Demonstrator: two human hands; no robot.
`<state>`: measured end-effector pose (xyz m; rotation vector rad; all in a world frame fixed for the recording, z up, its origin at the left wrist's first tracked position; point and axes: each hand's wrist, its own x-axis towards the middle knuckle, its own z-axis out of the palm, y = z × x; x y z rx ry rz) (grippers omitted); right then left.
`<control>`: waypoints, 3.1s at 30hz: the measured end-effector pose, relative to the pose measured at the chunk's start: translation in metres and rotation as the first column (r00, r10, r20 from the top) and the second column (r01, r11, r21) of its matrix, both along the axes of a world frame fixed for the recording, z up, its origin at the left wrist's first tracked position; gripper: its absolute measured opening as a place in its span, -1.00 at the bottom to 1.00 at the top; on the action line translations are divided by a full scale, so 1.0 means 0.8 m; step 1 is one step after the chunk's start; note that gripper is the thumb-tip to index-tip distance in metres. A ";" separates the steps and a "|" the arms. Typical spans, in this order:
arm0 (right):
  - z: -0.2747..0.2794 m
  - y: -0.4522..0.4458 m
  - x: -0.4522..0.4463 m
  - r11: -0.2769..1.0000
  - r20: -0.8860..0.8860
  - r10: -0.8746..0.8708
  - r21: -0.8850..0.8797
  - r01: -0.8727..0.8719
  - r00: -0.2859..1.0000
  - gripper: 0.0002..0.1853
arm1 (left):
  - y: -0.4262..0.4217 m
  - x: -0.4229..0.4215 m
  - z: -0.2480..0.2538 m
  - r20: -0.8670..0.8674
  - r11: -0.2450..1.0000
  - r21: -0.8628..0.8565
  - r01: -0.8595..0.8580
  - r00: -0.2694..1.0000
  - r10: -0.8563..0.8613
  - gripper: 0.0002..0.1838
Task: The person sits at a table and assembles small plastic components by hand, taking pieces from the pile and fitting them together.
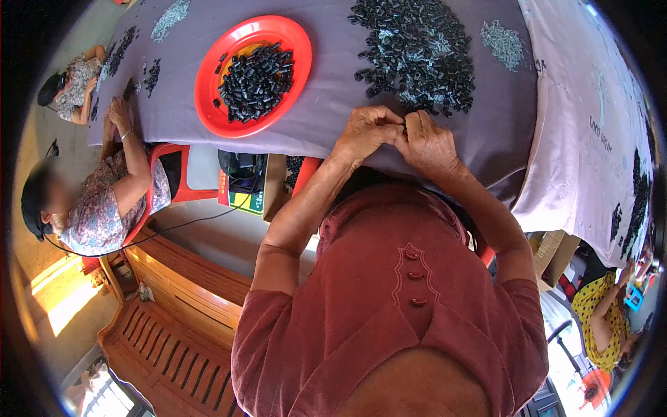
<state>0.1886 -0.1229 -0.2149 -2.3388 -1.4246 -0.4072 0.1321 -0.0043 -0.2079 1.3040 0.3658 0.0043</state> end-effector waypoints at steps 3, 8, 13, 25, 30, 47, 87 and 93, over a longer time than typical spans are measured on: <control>-0.003 0.001 -0.001 0.999 0.023 -0.027 0.024 0.026 0.999 -0.77 | 0.000 0.003 -0.001 -0.037 0.999 0.024 0.034 0.999 -0.033 -0.90; -0.001 0.000 0.001 1.000 0.026 -0.020 0.025 0.019 0.999 -0.76 | -0.004 0.004 -0.008 -0.062 0.999 0.031 0.024 0.998 -0.022 -0.89; -0.005 -0.001 0.001 0.999 0.050 -0.028 0.017 0.027 0.998 -0.75 | -0.008 0.004 -0.006 -0.044 0.996 0.085 -0.016 0.999 0.020 -0.90; 0.002 -0.002 0.000 0.999 0.125 -0.032 -0.040 0.037 0.992 -0.73 | -0.011 0.012 -0.012 -0.009 0.993 0.107 -0.052 0.999 0.053 -0.89; 0.004 -0.003 -0.001 0.997 0.034 -0.022 -0.067 0.024 0.999 -0.83 | -0.010 0.011 -0.012 -0.028 0.988 0.152 -0.043 0.998 0.048 -0.90; 0.007 -0.044 -0.002 0.870 -0.425 0.037 0.458 0.180 0.904 -0.91 | 0.024 -0.021 -0.033 0.345 0.797 -0.587 0.145 0.935 0.084 -0.93; 0.013 -0.017 0.020 0.934 -0.399 -0.315 0.028 0.355 0.861 -0.89 | 0.021 -0.025 -0.034 0.327 0.835 -0.529 0.150 0.944 0.038 -0.92; 0.011 -0.011 0.032 0.956 -0.300 -0.288 -0.038 0.290 0.909 -0.85 | 0.022 -0.025 -0.041 0.334 0.840 -0.516 0.165 0.942 0.020 -0.91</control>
